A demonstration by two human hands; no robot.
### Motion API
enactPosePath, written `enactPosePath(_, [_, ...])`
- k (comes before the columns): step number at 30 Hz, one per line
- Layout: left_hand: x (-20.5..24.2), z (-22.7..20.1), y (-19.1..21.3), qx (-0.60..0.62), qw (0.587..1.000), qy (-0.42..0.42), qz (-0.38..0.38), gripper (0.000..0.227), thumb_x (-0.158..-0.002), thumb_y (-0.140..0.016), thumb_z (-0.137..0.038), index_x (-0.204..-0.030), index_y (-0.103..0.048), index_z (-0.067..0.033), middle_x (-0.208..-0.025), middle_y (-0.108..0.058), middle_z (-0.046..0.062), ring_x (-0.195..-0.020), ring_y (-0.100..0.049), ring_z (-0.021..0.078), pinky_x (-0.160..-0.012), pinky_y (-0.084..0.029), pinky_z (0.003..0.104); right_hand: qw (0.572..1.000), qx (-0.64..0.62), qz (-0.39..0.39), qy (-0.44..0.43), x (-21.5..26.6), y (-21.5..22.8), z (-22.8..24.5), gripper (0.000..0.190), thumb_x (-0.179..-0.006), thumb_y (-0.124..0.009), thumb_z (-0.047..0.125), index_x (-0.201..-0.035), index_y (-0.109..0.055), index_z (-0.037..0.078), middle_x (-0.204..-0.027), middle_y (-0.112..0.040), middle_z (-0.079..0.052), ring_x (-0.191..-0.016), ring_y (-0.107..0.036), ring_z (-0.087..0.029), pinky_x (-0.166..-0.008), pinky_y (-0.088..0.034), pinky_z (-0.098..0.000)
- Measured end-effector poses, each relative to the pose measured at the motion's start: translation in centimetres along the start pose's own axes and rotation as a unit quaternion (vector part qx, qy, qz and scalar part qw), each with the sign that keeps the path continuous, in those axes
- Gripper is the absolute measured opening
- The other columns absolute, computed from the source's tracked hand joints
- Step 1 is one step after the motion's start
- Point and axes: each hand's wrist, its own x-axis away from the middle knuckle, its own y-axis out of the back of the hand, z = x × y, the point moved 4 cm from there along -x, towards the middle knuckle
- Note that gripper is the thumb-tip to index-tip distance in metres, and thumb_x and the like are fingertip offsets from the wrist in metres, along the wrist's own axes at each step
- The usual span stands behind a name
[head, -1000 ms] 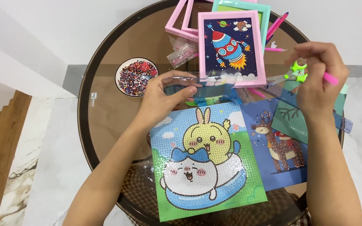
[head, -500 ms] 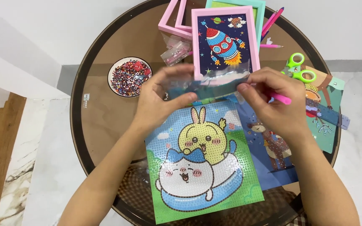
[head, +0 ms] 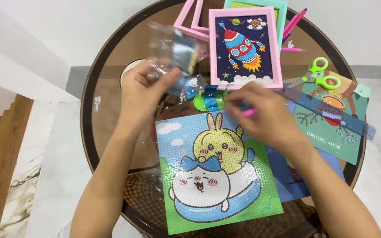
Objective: Organizing various art and craft materials including frames, diamond painting kits, and tools on a glass table.
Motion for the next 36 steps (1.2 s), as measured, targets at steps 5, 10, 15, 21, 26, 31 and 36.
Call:
enactPosePath(5, [-2.3,2.1,2.2,0.031,0.994,-0.091,-0.054,0.026,-0.085,-0.076,-0.017,-0.106,-0.067,-0.0043,-0.077,-0.07,0.006,-0.072,-0.067,0.0072,-0.067,-0.059,0.021,0.989,0.111,0.101,-0.013,-3.5,-3.6,1.6,0.013,-0.078,-0.07,0.014,-0.088,-0.072,0.006,-0.084,-0.066,-0.016,-0.067,-0.066,-0.039,-0.062,-0.052,-0.0465])
enactPosePath(10, [-2.5,2.3,2.6,0.008,0.992,-0.1,-0.081,0.026,-0.084,-0.077,-0.022,-0.104,-0.069,-0.0076,-0.078,-0.071,0.003,-0.073,-0.064,0.0025,-0.065,-0.056,0.016,0.957,0.204,0.188,-0.088,-6.2,-5.8,1.7,0.019,-0.08,-0.072,0.023,-0.085,-0.075,0.005,-0.07,-0.067,-0.014,-0.062,-0.068,-0.029,-0.06,-0.055,-0.0365])
enactPosePath(15, [-2.4,2.3,2.3,-0.001,0.992,-0.1,-0.072,0.023,-0.085,-0.076,-0.021,-0.103,-0.069,-0.0074,-0.08,-0.072,0.005,-0.075,-0.064,0.0027,-0.068,-0.057,0.018,0.946,0.245,0.189,-0.101,-7.3,-9.8,-0.9,0.017,-0.074,-0.069,0.02,-0.068,-0.071,0.004,-0.054,-0.06,-0.012,-0.055,-0.067,-0.033,-0.049,-0.054,-0.046])
enactPosePath(21, [-2.5,2.4,2.6,-0.007,0.989,-0.118,-0.091,0.021,-0.086,-0.076,-0.021,-0.101,-0.07,-0.0078,-0.076,-0.069,0.001,-0.069,-0.058,-0.0001,-0.064,-0.052,0.015,0.947,0.181,0.236,-0.124,-6.3,-3.1,5.6,0.021,-0.083,-0.068,0.023,-0.08,-0.073,0.002,-0.066,-0.067,-0.017,-0.062,-0.069,-0.033,-0.061,-0.056,-0.0399])
enactPosePath(26, [-2.2,2.6,2.0,-0.013,0.989,-0.123,-0.081,0.019,-0.086,-0.075,-0.021,-0.101,-0.07,-0.0089,-0.075,-0.069,0.0,-0.07,-0.057,-0.001,-0.064,-0.051,0.015,0.93,0.183,0.278,-0.157,-2.9,-0.9,6.6,0.023,-0.081,-0.07,0.027,-0.081,-0.074,0.004,-0.069,-0.069,-0.014,-0.062,-0.069,-0.03,-0.06,-0.056,-0.039])
enactPosePath(31, [-2.7,4.6,2.3,-0.049,0.99,-0.119,-0.06,0.023,-0.086,-0.076,-0.025,-0.102,-0.069,-0.0096,-0.076,-0.069,0.0,-0.071,-0.056,0.0003,-0.066,-0.051,0.017,0.917,0.214,0.279,-0.189,0.1,-0.4,5.3,0.018,-0.078,-0.071,0.029,-0.079,-0.076,0.011,-0.069,-0.07,-0.009,-0.066,-0.07,-0.028,-0.065,-0.057,-0.0378])
enactPosePath(36, [-2.7,4.7,2.0,-0.063,0.989,-0.124,-0.044,0.022,-0.086,-0.076,-0.023,-0.101,-0.069,-0.0092,-0.078,-0.07,0.002,-0.075,-0.061,0.0026,-0.07,-0.053,0.018,0.883,0.237,0.328,-0.239,0.8,-0.1,4.0,0.023,-0.079,-0.072,0.033,-0.086,-0.076,0.011,-0.076,-0.073,-0.009,-0.074,-0.071,-0.03,-0.068,-0.057,-0.0402])
